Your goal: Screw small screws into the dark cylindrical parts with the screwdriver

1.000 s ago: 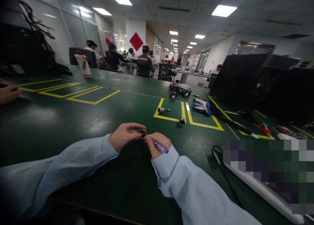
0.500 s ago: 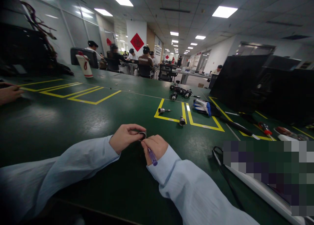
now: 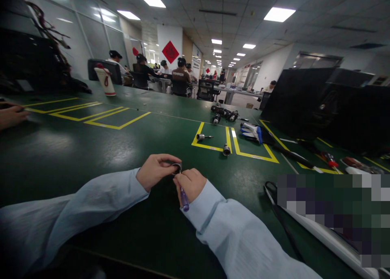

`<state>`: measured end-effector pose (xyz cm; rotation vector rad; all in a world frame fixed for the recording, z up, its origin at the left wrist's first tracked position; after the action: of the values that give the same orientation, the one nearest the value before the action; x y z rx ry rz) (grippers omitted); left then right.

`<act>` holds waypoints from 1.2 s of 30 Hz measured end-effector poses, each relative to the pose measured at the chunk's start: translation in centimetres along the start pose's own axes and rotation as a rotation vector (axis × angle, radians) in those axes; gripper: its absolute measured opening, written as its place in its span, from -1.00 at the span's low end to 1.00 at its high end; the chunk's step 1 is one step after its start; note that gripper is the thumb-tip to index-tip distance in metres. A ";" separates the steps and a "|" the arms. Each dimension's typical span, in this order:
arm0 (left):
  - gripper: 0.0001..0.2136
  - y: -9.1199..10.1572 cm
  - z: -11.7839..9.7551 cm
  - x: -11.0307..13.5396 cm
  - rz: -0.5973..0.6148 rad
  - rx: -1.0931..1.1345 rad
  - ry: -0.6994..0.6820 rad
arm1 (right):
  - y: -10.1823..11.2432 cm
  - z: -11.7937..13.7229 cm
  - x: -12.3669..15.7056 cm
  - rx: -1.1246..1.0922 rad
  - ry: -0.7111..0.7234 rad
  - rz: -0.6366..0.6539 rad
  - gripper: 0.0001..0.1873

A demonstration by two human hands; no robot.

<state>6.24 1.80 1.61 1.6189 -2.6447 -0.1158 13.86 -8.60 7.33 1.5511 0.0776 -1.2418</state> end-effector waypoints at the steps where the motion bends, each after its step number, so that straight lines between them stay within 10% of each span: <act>1: -0.85 0.1 0.0 0.0 -0.006 -0.006 -0.001 | 0.4 -0.4 0.0 -0.053 -0.040 -0.015 -0.77; 4: -0.82 0.6 0.1 -0.2 -0.019 -0.022 -0.004 | 0.4 -4.0 0.7 -0.406 -0.372 -0.036 -0.71; 9: -0.77 1.3 0.0 -0.2 -0.058 0.048 0.007 | -5.5 -7.5 3.6 -1.133 -0.910 0.166 -0.58; 30: -0.76 0.9 1.0 -0.1 -0.063 0.252 0.065 | -8.0 -7.1 4.7 -1.332 -1.023 0.269 -0.62; 36: -0.75 0.7 0.9 0.0 -0.034 0.277 0.065 | -6.3 -7.8 3.4 -1.495 -0.859 0.020 -0.64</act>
<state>5.56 2.13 0.77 1.7078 -2.6810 0.3106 16.61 -1.99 -0.49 -0.2813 0.3304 -1.2039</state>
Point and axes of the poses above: each hand's wrist, its own x-axis away from the middle knuckle, its own y-axis out of the back of the hand, z = x × y, the point moved 10 cm from there along -x, towards the middle knuckle, and after that the axes turned 11 degrees about z, right-handed, at the moved point
